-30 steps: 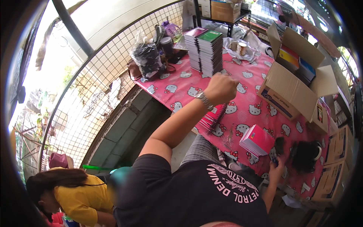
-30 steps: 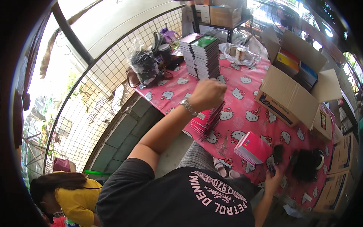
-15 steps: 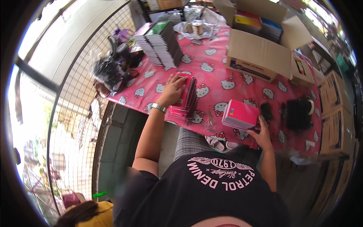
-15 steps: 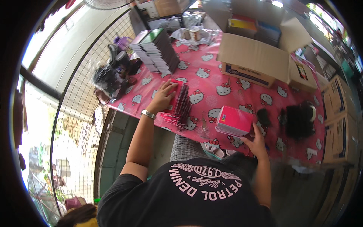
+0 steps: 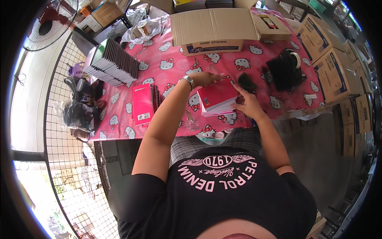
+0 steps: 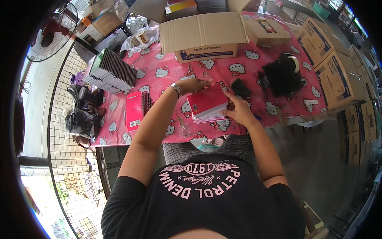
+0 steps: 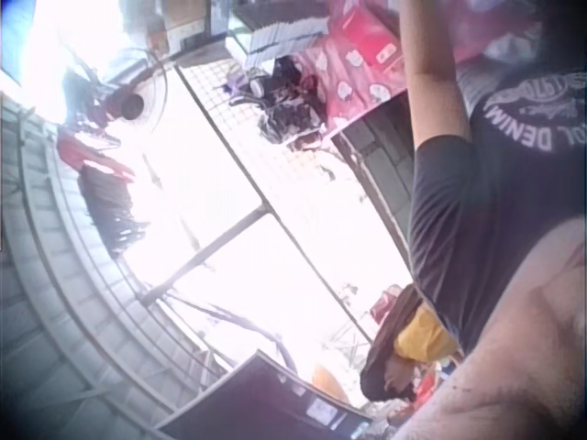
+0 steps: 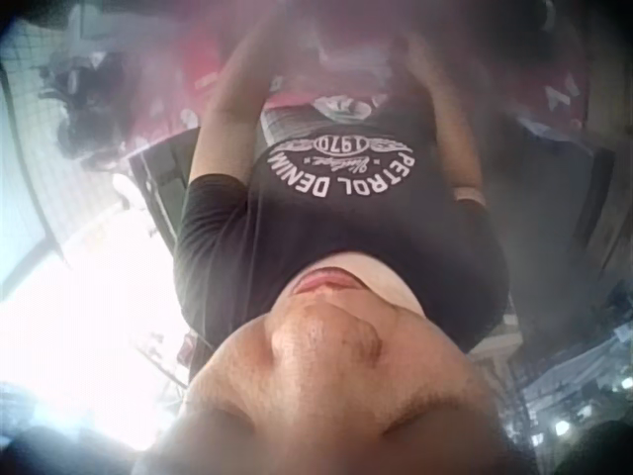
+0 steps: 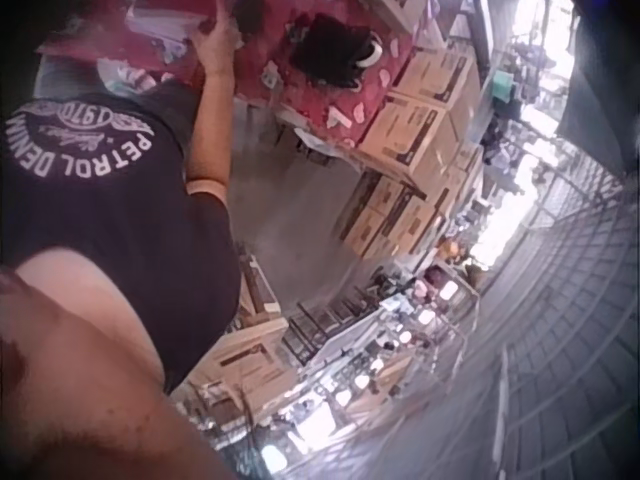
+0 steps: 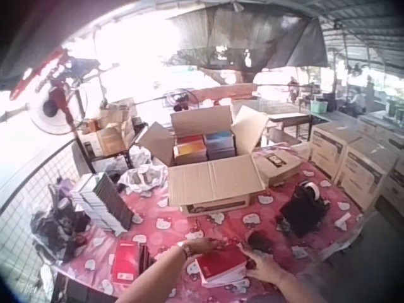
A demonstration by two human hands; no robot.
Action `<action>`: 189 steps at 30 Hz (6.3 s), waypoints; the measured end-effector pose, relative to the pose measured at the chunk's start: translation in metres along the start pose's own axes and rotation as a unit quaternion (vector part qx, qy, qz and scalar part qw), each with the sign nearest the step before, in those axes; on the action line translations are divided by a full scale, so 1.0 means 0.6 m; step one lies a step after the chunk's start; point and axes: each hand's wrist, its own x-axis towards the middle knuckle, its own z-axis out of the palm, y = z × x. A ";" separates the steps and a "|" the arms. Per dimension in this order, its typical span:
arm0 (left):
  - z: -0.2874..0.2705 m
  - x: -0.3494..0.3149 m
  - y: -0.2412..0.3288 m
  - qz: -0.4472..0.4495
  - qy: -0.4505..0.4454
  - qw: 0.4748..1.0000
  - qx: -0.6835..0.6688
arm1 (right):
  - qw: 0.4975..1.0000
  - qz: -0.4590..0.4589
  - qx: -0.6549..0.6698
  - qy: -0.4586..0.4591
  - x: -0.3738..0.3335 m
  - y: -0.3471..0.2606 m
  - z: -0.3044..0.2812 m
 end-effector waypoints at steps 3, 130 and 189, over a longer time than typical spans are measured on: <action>0.005 0.009 0.000 -0.003 0.003 0.999 0.051 | 1.000 -0.004 0.004 0.008 0.004 0.019 0.014; 0.135 -0.153 0.035 0.205 0.335 0.838 0.378 | 0.820 0.222 0.516 0.105 -0.038 -0.148 -0.006; 0.176 -0.093 -0.013 0.352 0.419 0.800 0.246 | 0.964 0.231 0.127 -0.026 0.131 0.106 -0.083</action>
